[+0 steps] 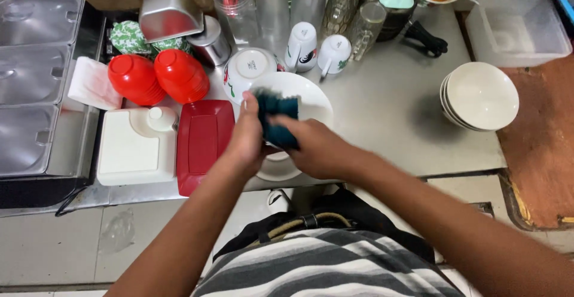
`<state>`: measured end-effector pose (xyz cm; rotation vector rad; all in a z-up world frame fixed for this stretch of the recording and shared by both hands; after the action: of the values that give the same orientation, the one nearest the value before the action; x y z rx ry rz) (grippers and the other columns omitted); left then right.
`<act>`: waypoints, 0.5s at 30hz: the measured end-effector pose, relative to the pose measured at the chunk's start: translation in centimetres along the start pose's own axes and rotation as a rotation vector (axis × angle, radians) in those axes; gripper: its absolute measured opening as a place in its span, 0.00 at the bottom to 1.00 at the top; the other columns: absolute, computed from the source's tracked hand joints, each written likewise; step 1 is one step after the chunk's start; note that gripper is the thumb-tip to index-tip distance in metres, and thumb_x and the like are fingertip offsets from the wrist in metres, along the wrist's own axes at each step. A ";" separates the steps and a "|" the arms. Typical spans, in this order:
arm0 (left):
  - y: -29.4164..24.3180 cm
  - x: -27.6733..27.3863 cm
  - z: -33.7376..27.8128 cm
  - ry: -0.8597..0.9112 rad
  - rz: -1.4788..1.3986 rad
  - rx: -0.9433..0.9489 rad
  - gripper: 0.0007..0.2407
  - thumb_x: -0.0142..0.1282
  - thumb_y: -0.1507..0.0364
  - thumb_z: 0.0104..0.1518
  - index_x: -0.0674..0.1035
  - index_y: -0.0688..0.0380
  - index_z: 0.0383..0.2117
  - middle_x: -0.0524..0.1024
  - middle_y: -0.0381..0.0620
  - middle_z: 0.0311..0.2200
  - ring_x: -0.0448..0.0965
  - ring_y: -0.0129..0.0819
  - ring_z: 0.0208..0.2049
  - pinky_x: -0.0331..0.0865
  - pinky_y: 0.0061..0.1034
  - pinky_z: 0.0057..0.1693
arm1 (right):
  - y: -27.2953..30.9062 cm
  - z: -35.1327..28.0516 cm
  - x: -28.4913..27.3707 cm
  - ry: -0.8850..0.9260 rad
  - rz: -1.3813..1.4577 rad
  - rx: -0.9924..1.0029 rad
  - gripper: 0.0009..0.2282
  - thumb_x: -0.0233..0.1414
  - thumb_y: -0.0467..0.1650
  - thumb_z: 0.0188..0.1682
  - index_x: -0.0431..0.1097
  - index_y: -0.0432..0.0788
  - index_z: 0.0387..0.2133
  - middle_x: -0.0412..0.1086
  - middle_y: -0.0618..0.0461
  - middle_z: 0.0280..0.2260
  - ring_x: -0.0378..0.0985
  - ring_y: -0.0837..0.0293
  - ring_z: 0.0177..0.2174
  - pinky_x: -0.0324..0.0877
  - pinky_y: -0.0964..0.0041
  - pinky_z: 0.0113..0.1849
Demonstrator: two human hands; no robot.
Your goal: Wiping red rectangular plates and white ceramic bowls with a dark green cloth on a counter.
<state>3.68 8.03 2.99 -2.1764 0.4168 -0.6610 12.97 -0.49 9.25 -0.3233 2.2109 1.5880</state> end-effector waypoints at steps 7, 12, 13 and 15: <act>-0.2 0.9 -0.9 0.118 0.060 -0.020 0.29 0.26 0.45 0.60 0.57 0.39 0.65 0.69 0.45 0.61 0.75 0.46 0.57 0.76 0.51 0.53 | -1.4 -2.7 -1.7 -0.004 -0.789 -0.756 0.26 0.48 0.22 0.32 0.70 0.48 0.49 0.75 0.44 0.48 0.77 0.38 0.48 0.71 0.46 0.47; 0.3 0.4 1.4 0.011 0.145 0.138 0.27 0.30 0.47 0.63 0.62 0.45 0.64 0.70 0.54 0.55 0.75 0.48 0.50 0.77 0.49 0.48 | 0.0 -0.3 0.7 0.051 -0.514 -0.020 0.16 0.53 0.27 0.45 0.69 0.40 0.48 0.75 0.35 0.42 0.78 0.39 0.42 0.71 0.46 0.46; 0.1 0.9 0.9 0.010 0.145 0.135 0.27 0.30 0.47 0.63 0.62 0.45 0.64 0.70 0.54 0.55 0.75 0.48 0.50 0.77 0.49 0.48 | 0.1 -0.3 1.2 0.053 -0.512 -0.018 0.16 0.53 0.27 0.45 0.69 0.40 0.48 0.75 0.35 0.42 0.78 0.39 0.42 0.71 0.46 0.46; 0.1 1.6 -0.3 0.016 0.083 0.090 0.26 0.28 0.47 0.62 0.60 0.41 0.64 0.72 0.51 0.53 0.76 0.47 0.48 0.76 0.48 0.45 | -0.1 -0.3 1.3 -0.087 -0.213 0.069 0.12 0.52 0.30 0.51 0.69 0.38 0.47 0.76 0.35 0.40 0.79 0.42 0.40 0.72 0.48 0.45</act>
<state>4.75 7.00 3.55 -2.0593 0.4742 -0.6400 11.83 -0.73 8.66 -0.4447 2.0838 1.3839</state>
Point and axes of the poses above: each hand's wrist, its own z-axis towards the middle knuckle, its own x-axis out of the palm, y = z × x, the point moved 7 cm from there along z, towards the middle knuckle
